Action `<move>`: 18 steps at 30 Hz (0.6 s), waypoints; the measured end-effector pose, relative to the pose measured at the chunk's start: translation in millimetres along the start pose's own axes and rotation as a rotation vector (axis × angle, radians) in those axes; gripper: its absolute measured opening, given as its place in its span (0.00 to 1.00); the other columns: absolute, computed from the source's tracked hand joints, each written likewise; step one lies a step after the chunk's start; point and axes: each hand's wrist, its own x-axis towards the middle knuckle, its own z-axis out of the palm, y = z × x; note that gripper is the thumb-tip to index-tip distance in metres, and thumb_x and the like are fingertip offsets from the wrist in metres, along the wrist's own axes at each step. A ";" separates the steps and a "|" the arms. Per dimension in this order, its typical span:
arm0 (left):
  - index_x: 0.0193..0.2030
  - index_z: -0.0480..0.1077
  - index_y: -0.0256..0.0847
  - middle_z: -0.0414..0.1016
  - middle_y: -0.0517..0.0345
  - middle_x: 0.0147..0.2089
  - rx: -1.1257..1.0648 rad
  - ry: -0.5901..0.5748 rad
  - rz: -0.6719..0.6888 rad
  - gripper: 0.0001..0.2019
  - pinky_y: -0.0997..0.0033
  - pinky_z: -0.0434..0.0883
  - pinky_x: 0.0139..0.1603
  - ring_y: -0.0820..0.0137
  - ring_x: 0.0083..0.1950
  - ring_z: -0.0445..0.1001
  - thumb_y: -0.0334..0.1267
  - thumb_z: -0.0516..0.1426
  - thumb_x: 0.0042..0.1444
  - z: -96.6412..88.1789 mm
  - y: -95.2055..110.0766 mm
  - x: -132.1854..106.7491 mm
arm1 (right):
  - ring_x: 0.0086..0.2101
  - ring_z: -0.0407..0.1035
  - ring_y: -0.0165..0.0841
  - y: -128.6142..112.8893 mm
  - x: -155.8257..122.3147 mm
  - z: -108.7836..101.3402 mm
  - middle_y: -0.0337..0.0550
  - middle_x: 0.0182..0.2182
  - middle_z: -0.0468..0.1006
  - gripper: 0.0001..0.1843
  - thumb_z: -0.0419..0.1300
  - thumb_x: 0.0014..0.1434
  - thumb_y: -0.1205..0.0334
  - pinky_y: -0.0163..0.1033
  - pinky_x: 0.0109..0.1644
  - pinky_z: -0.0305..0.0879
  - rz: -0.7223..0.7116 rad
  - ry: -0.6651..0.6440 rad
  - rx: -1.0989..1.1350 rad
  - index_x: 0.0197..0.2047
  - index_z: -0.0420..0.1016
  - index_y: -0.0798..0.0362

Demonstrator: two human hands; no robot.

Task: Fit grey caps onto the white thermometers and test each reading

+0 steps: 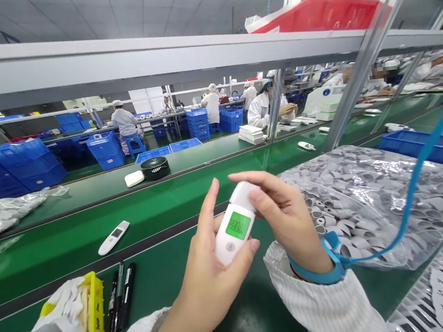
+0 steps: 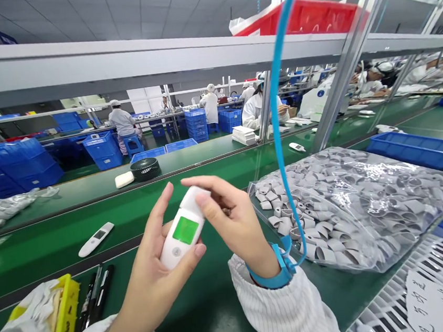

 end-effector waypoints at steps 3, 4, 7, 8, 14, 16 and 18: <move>0.77 0.52 0.59 0.79 0.57 0.41 0.030 0.020 0.027 0.38 0.70 0.70 0.28 0.68 0.30 0.72 0.47 0.63 0.63 3.3 -5.4 0.4 | 0.25 0.65 0.27 4.5 -0.5 4.7 0.39 0.29 0.77 0.14 0.61 0.68 0.54 0.31 0.24 0.62 -0.053 -0.039 -0.057 0.52 0.82 0.47; 0.77 0.51 0.60 0.80 0.56 0.42 0.031 0.012 0.035 0.37 0.70 0.71 0.28 0.67 0.30 0.72 0.47 0.62 0.64 3.7 -7.3 1.0 | 0.24 0.64 0.26 5.8 -0.4 5.9 0.38 0.29 0.77 0.13 0.61 0.68 0.55 0.30 0.23 0.61 -0.073 -0.037 -0.052 0.52 0.83 0.46; 0.76 0.50 0.66 0.79 0.58 0.42 0.019 -0.052 0.070 0.36 0.71 0.72 0.29 0.68 0.31 0.72 0.46 0.60 0.66 0.0 -10.6 2.5 | 0.23 0.63 0.24 7.3 0.1 6.9 0.37 0.31 0.78 0.12 0.61 0.68 0.57 0.30 0.23 0.61 -0.113 -0.007 -0.002 0.51 0.83 0.44; 0.76 0.49 0.69 0.78 0.59 0.43 -0.001 -0.091 0.075 0.35 0.72 0.73 0.29 0.69 0.31 0.72 0.46 0.59 0.67 -2.6 -10.7 2.4 | 0.23 0.63 0.24 6.6 0.2 6.2 0.37 0.31 0.78 0.12 0.61 0.68 0.57 0.30 0.22 0.61 -0.108 -0.001 0.015 0.51 0.83 0.44; 0.77 0.41 0.71 0.76 0.55 0.53 -0.092 -0.248 0.030 0.32 0.70 0.78 0.40 0.70 0.37 0.75 0.43 0.49 0.73 -11.8 -9.1 -4.7 | 0.18 0.66 0.22 -3.5 -2.2 -0.4 0.33 0.26 0.74 0.12 0.59 0.70 0.59 0.30 0.19 0.63 -0.009 -0.052 0.093 0.52 0.81 0.44; 0.77 0.40 0.70 0.75 0.55 0.53 -0.114 -0.259 0.020 0.32 0.70 0.77 0.39 0.70 0.37 0.74 0.44 0.49 0.73 -9.0 -9.3 -5.9 | 0.17 0.65 0.22 -5.1 -2.4 -1.4 0.32 0.25 0.73 0.12 0.58 0.70 0.59 0.29 0.17 0.62 -0.006 -0.053 0.113 0.52 0.81 0.44; 0.77 0.38 0.68 0.75 0.56 0.49 -0.142 -0.292 -0.023 0.32 0.70 0.77 0.38 0.70 0.36 0.74 0.45 0.49 0.73 -5.7 -8.7 -5.3 | 0.17 0.64 0.22 -5.2 -1.6 -2.1 0.32 0.24 0.72 0.12 0.57 0.71 0.59 0.29 0.16 0.61 -0.002 -0.044 0.098 0.51 0.81 0.45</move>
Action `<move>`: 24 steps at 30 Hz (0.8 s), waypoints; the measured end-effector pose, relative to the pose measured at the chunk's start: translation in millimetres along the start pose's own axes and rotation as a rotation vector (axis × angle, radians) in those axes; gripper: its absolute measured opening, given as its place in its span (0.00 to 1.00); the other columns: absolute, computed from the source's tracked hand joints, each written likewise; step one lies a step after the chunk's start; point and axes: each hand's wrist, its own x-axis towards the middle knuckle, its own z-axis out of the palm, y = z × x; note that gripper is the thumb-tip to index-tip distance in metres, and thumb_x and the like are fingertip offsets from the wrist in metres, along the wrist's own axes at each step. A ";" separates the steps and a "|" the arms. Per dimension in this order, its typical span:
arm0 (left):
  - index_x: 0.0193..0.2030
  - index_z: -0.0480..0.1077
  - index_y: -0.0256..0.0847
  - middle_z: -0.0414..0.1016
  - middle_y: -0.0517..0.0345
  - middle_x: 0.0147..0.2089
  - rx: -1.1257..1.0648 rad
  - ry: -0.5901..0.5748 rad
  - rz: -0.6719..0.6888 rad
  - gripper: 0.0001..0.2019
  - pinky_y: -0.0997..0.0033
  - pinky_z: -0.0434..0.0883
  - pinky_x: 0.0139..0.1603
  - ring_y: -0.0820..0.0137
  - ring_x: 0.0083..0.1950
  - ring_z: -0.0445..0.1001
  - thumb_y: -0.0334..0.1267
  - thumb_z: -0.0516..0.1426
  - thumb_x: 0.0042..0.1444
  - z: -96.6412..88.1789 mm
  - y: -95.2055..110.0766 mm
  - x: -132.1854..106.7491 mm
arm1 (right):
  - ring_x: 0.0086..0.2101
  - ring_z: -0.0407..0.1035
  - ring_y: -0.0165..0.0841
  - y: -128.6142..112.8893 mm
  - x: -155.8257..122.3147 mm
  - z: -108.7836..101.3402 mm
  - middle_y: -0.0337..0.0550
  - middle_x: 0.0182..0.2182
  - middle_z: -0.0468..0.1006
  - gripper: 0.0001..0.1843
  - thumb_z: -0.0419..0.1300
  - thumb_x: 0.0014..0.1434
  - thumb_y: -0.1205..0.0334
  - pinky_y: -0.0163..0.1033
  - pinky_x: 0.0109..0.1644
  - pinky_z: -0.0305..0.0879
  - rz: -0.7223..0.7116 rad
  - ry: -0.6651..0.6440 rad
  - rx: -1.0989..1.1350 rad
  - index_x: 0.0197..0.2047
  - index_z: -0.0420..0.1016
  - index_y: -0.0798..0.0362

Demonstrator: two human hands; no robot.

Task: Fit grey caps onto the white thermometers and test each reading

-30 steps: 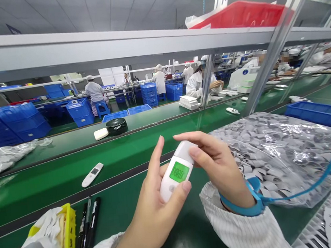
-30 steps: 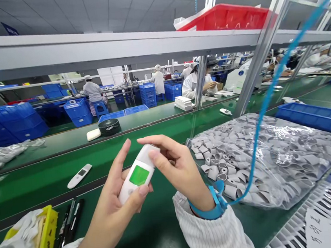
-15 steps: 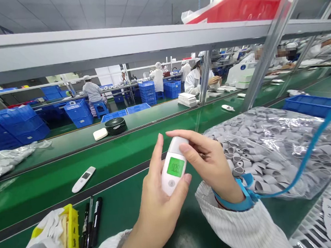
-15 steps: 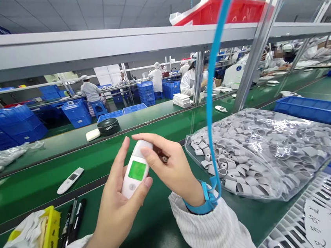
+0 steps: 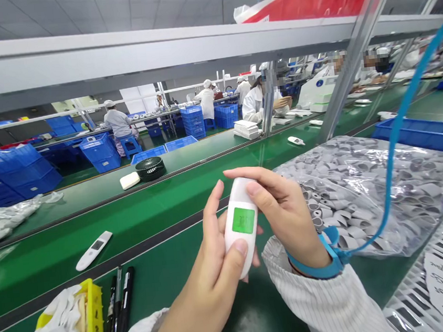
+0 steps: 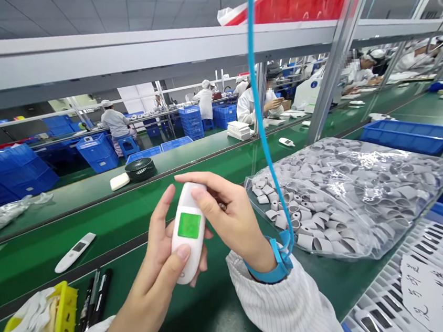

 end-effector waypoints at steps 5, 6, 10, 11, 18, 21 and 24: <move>0.62 0.63 0.54 0.73 0.59 0.41 0.234 0.034 -0.104 0.18 0.73 0.68 0.31 0.70 0.35 0.69 0.53 0.55 0.69 2.4 3.4 6.1 | 0.24 0.66 0.25 0.3 3.6 -0.6 0.37 0.29 0.78 0.11 0.59 0.68 0.61 0.30 0.22 0.62 -0.067 0.077 -0.170 0.47 0.83 0.48; 0.56 0.66 0.51 0.71 0.61 0.37 0.298 0.048 -0.119 0.16 0.73 0.65 0.30 0.70 0.33 0.67 0.54 0.56 0.67 2.5 3.8 7.2 | 0.25 0.66 0.25 0.1 4.0 -0.3 0.38 0.30 0.79 0.11 0.59 0.68 0.61 0.30 0.23 0.62 -0.075 0.081 -0.193 0.47 0.84 0.49; 0.48 0.66 0.46 0.66 0.67 0.30 0.417 0.117 -0.175 0.15 0.73 0.59 0.26 0.73 0.27 0.62 0.53 0.59 0.65 4.9 5.2 10.5 | 0.25 0.65 0.25 1.6 4.0 1.1 0.38 0.30 0.78 0.12 0.58 0.68 0.61 0.31 0.24 0.60 -0.053 0.048 -0.187 0.48 0.83 0.50; 0.46 0.65 0.46 0.66 0.67 0.29 0.434 0.134 -0.177 0.14 0.73 0.58 0.25 0.73 0.26 0.61 0.52 0.59 0.65 5.8 5.6 11.0 | 0.25 0.65 0.25 2.7 3.8 1.4 0.38 0.30 0.78 0.12 0.59 0.68 0.61 0.31 0.24 0.60 -0.049 0.041 -0.170 0.48 0.83 0.49; 0.37 0.62 0.45 0.64 0.69 0.26 0.483 0.178 -0.138 0.13 0.74 0.56 0.24 0.74 0.24 0.61 0.49 0.57 0.65 8.6 10.8 12.0 | 0.25 0.64 0.25 9.4 3.6 2.6 0.37 0.30 0.77 0.12 0.59 0.70 0.58 0.30 0.23 0.60 -0.064 0.034 -0.126 0.48 0.83 0.47; 0.37 0.62 0.45 0.63 0.69 0.26 0.507 0.192 -0.127 0.12 0.74 0.56 0.24 0.74 0.24 0.61 0.48 0.57 0.65 8.4 12.1 12.2 | 0.26 0.65 0.26 6.9 4.3 3.8 0.37 0.30 0.77 0.12 0.58 0.69 0.59 0.30 0.24 0.61 -0.050 0.034 -0.142 0.48 0.83 0.48; 0.37 0.63 0.44 0.64 0.68 0.27 0.537 0.200 -0.108 0.11 0.73 0.57 0.25 0.73 0.25 0.61 0.47 0.56 0.65 8.0 11.7 12.5 | 0.25 0.65 0.25 3.6 5.1 5.3 0.38 0.30 0.77 0.12 0.58 0.69 0.60 0.30 0.24 0.61 -0.028 0.035 -0.160 0.48 0.83 0.49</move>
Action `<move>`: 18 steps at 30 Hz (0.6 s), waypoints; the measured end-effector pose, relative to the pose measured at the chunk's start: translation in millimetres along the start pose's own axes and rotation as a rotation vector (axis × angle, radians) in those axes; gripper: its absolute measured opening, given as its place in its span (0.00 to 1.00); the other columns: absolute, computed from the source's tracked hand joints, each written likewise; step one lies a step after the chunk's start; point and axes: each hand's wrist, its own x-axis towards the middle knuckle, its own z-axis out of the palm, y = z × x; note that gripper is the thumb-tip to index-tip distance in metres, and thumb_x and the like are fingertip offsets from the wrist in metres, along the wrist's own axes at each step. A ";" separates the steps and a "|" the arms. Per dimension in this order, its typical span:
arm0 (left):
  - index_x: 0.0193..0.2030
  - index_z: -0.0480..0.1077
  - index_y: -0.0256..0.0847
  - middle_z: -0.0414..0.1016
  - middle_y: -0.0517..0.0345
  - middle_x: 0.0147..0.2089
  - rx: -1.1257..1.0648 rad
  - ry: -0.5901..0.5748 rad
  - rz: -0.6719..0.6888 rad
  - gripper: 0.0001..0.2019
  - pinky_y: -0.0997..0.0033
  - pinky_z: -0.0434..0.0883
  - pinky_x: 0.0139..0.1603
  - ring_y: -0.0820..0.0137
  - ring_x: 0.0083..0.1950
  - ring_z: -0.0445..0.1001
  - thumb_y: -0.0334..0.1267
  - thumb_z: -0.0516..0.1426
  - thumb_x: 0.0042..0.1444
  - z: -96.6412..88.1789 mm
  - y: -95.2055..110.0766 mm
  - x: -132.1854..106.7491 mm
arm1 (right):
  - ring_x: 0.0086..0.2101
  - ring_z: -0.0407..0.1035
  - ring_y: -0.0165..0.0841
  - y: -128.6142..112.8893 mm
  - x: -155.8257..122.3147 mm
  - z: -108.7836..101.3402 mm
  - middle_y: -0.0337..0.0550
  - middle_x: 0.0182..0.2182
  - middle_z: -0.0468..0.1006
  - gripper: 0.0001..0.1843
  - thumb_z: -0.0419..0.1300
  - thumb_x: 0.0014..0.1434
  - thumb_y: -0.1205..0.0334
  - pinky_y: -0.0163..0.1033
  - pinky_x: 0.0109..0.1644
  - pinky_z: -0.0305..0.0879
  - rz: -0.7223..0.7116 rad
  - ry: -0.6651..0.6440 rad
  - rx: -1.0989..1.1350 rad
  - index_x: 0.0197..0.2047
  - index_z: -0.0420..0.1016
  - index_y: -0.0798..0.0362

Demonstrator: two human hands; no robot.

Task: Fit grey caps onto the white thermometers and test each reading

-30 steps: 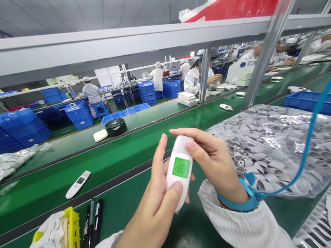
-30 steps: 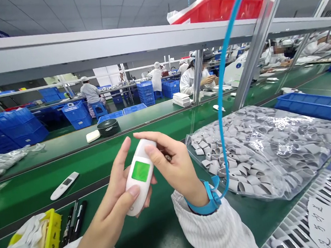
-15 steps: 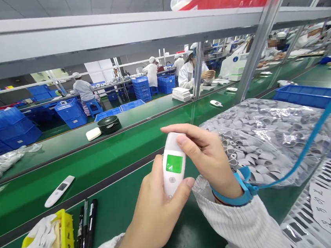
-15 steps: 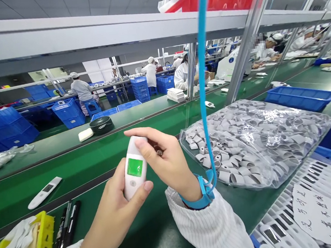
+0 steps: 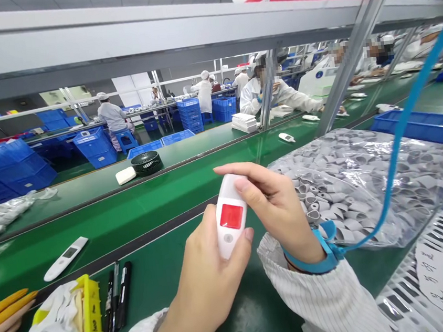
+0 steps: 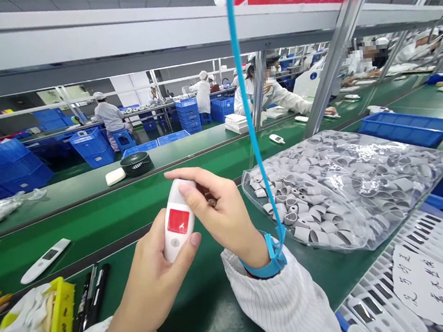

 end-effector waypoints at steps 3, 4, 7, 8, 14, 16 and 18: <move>0.36 0.63 0.44 0.65 0.68 0.27 0.005 0.006 -0.001 0.10 0.73 0.57 0.26 0.73 0.25 0.61 0.45 0.57 0.64 0.3 -1.0 0.6 | 0.25 0.65 0.25 -1.8 0.3 0.6 0.38 0.31 0.78 0.12 0.58 0.69 0.60 0.30 0.25 0.62 -0.003 0.001 0.001 0.48 0.82 0.50; 0.36 0.62 0.44 0.65 0.68 0.27 0.005 0.008 -0.006 0.10 0.73 0.57 0.26 0.73 0.25 0.62 0.45 0.57 0.64 0.3 -1.3 0.8 | 0.26 0.65 0.26 -1.9 0.2 0.6 0.38 0.31 0.78 0.12 0.58 0.69 0.59 0.31 0.25 0.62 -0.004 0.003 0.000 0.49 0.82 0.50; 0.36 0.62 0.44 0.65 0.67 0.27 -0.001 0.014 -0.004 0.11 0.73 0.57 0.26 0.73 0.26 0.62 0.46 0.57 0.65 -0.3 -2.1 1.2 | 0.26 0.66 0.27 -1.3 -0.4 0.1 0.39 0.31 0.78 0.12 0.58 0.69 0.58 0.32 0.25 0.63 -0.005 0.003 -0.015 0.49 0.82 0.50; 0.36 0.63 0.44 0.66 0.67 0.28 -0.003 0.008 -0.001 0.11 0.73 0.57 0.26 0.72 0.26 0.63 0.47 0.57 0.65 -0.5 -2.4 1.4 | 0.25 0.66 0.27 -1.1 -0.6 0.0 0.39 0.31 0.78 0.12 0.58 0.69 0.58 0.32 0.24 0.63 -0.006 0.000 -0.019 0.49 0.82 0.50; 0.34 0.64 0.44 0.66 0.63 0.30 0.177 0.204 0.142 0.15 0.71 0.58 0.26 0.71 0.26 0.64 0.49 0.62 0.60 2.6 -5.8 2.8 | 0.25 0.67 0.29 -0.5 -0.4 0.8 0.41 0.32 0.78 0.13 0.58 0.69 0.54 0.34 0.24 0.64 0.024 -0.005 -0.031 0.50 0.80 0.49; 0.39 0.68 0.43 0.69 0.61 0.34 0.219 0.321 0.210 0.14 0.71 0.62 0.28 0.69 0.30 0.68 0.47 0.66 0.56 2.7 -7.7 3.9 | 0.25 0.67 0.28 0.8 0.3 0.3 0.39 0.31 0.75 0.15 0.61 0.67 0.51 0.34 0.23 0.62 0.027 0.003 -0.019 0.51 0.78 0.49; 0.51 0.69 0.44 0.73 0.59 0.38 0.097 0.335 0.196 0.19 0.70 0.68 0.31 0.68 0.33 0.72 0.46 0.66 0.57 0.2 -9.6 6.1 | 0.21 0.62 0.27 2.9 0.5 -1.2 0.34 0.27 0.70 0.24 0.68 0.60 0.48 0.33 0.21 0.56 0.035 0.002 -0.006 0.54 0.72 0.50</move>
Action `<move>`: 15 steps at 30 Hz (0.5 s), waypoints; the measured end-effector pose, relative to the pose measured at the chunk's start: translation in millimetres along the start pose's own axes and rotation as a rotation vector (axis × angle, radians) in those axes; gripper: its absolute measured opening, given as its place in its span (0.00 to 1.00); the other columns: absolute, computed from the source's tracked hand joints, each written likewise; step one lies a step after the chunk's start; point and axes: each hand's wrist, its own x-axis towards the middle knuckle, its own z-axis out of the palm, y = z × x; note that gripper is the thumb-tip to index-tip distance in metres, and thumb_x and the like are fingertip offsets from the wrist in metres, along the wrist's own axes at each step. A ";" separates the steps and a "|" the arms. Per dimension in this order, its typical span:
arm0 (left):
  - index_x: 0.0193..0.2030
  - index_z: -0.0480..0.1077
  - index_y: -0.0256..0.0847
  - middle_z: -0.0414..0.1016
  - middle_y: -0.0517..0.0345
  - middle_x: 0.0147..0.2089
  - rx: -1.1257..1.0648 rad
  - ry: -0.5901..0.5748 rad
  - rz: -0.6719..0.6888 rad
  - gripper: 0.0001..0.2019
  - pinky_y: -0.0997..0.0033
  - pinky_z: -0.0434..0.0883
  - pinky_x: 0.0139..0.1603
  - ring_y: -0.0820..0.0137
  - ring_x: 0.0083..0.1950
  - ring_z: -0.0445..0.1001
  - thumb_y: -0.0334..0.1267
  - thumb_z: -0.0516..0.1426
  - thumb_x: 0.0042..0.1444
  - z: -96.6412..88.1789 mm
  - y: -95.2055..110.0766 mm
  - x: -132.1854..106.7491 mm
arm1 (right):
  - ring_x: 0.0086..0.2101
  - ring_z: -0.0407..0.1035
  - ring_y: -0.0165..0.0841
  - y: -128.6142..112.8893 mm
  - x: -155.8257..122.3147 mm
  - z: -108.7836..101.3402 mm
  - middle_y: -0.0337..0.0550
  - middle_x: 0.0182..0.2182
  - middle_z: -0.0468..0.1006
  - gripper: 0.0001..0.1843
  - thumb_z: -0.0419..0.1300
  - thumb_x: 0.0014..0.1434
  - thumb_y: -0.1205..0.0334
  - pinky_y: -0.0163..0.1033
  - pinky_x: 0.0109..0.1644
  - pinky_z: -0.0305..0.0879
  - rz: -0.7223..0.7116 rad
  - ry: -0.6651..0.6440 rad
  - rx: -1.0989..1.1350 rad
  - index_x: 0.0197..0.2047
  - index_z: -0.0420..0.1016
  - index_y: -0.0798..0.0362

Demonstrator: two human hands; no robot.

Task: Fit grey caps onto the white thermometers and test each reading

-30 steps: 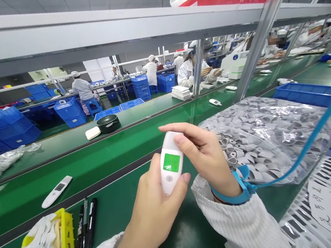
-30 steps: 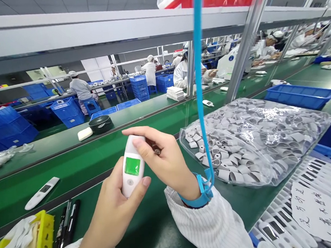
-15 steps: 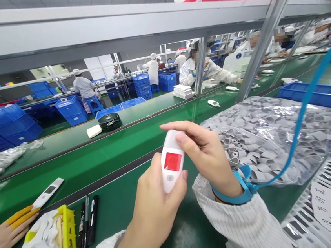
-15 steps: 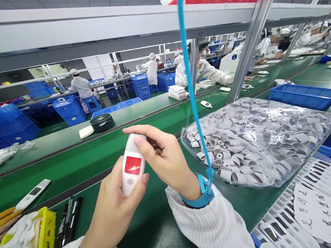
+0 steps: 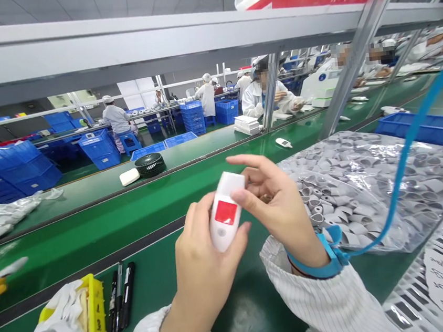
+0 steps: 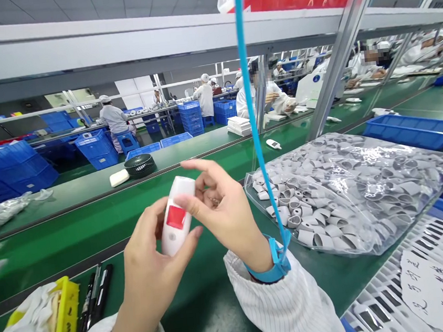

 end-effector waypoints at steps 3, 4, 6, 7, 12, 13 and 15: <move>0.60 0.64 0.43 0.76 0.57 0.41 -0.429 -0.108 -0.171 0.20 0.70 0.74 0.32 0.70 0.32 0.76 0.50 0.57 0.67 -4.9 -3.3 7.2 | 0.20 0.57 0.26 2.0 -1.2 -2.1 0.31 0.24 0.65 0.20 0.60 0.66 0.44 0.34 0.22 0.52 -0.001 -0.024 -0.009 0.50 0.65 0.50; 0.58 0.64 0.42 0.77 0.57 0.40 -0.566 -0.143 -0.213 0.18 0.70 0.74 0.30 0.71 0.30 0.76 0.51 0.53 0.70 -6.6 -4.2 9.9 | 0.22 0.58 0.27 1.8 -1.9 -2.2 0.32 0.24 0.66 0.14 0.53 0.71 0.47 0.34 0.24 0.54 -0.006 -0.040 -0.037 0.46 0.65 0.50; 0.52 0.64 0.40 0.79 0.56 0.37 -0.741 -0.159 -0.242 0.16 0.73 0.74 0.27 0.73 0.27 0.76 0.50 0.47 0.73 -9.0 -5.5 14.2 | 0.26 0.61 0.28 -0.1 -2.9 -1.0 0.35 0.26 0.67 0.14 0.46 0.75 0.57 0.34 0.28 0.57 -0.035 -0.074 -0.133 0.37 0.65 0.50; 0.50 0.64 0.40 0.79 0.57 0.36 -0.784 -0.148 -0.235 0.15 0.74 0.74 0.27 0.73 0.26 0.76 0.49 0.46 0.73 -9.7 -6.1 15.5 | 0.27 0.63 0.28 -1.4 -3.1 0.2 0.36 0.27 0.68 0.15 0.47 0.74 0.60 0.34 0.29 0.59 -0.065 -0.095 -0.186 0.35 0.65 0.51; 0.46 0.65 0.41 0.77 0.61 0.33 -0.869 -0.137 -0.159 0.12 0.75 0.75 0.30 0.76 0.27 0.76 0.45 0.47 0.74 -8.9 -7.3 14.1 | 0.29 0.67 0.30 -6.0 -3.2 6.5 0.38 0.26 0.72 0.14 0.56 0.71 0.62 0.36 0.32 0.64 -0.301 -0.133 -0.325 0.31 0.65 0.50; 0.47 0.65 0.41 0.77 0.62 0.33 -0.870 -0.142 -0.151 0.11 0.76 0.74 0.30 0.76 0.27 0.76 0.44 0.47 0.74 -8.4 -6.9 13.2 | 0.28 0.67 0.30 -6.2 -3.5 7.3 0.37 0.25 0.73 0.14 0.56 0.71 0.63 0.36 0.33 0.64 -0.322 -0.135 -0.354 0.31 0.65 0.49; 0.48 0.65 0.42 0.75 0.64 0.31 -0.847 -0.143 -0.140 0.11 0.76 0.73 0.30 0.76 0.26 0.74 0.45 0.48 0.74 -7.5 -5.6 11.5 | 0.26 0.68 0.29 -6.4 -4.7 8.2 0.35 0.23 0.74 0.14 0.55 0.72 0.65 0.35 0.33 0.64 -0.323 -0.165 -0.391 0.31 0.64 0.49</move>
